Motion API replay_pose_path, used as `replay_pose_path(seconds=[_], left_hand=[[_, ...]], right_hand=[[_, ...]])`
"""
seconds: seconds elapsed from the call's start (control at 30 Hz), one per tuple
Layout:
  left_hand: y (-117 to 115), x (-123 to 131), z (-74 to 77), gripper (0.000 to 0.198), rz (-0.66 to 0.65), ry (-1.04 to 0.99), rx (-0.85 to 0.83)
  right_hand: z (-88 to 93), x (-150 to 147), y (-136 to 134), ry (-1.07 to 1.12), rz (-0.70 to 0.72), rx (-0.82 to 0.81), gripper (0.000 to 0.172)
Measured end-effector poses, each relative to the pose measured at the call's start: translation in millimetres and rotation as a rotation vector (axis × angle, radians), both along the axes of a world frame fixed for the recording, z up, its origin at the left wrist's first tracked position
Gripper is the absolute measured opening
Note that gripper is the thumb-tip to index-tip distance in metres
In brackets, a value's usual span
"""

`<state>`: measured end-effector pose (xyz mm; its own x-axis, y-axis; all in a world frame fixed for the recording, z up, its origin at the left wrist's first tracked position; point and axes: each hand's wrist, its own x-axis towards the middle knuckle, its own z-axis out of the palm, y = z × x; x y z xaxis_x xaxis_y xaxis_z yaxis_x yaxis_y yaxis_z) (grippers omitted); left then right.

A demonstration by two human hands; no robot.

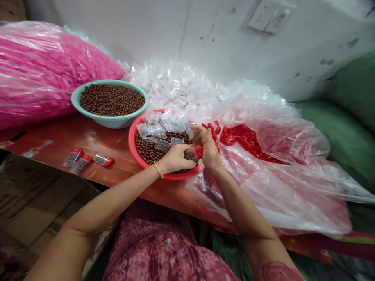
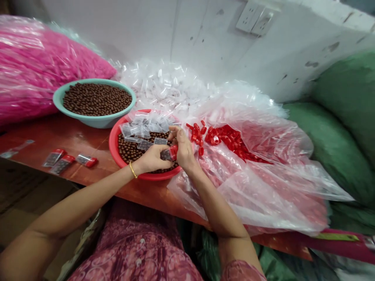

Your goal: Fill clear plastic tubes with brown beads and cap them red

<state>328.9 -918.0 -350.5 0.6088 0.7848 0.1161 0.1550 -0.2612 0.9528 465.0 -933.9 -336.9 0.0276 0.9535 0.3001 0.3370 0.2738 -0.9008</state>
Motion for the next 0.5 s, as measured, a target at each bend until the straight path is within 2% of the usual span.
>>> replay_pose_path(seconds=[0.07, 0.23, 0.37, 0.43, 0.5], left_hand=[[-6.4, -1.1, 2.2, 0.016, 0.057, 0.108, 0.088], [-24.6, -6.9, 4.5, 0.016, 0.097, 0.338, 0.189], [-35.5, -3.2, 5.5, 0.026, 0.126, 0.535, 0.250], [-39.5, -1.4, 9.0, 0.024, 0.144, 0.539, 0.264], [-43.3, -6.0, 14.5, 0.018, 0.149, 0.459, 0.272]], right_hand=[[-2.2, -4.5, 7.5, 0.060, 0.101, -0.109, 0.078], [-3.5, -3.2, -4.5, -0.080, 0.340, -0.219, 0.081], [-4.2, -3.9, -14.2, -0.140, 0.334, -0.203, 0.084], [-2.0, -7.9, -15.8, -0.052, 0.317, -0.253, 0.083], [4.3, -10.1, -21.6, 0.077, 0.274, -0.239, 0.083]])
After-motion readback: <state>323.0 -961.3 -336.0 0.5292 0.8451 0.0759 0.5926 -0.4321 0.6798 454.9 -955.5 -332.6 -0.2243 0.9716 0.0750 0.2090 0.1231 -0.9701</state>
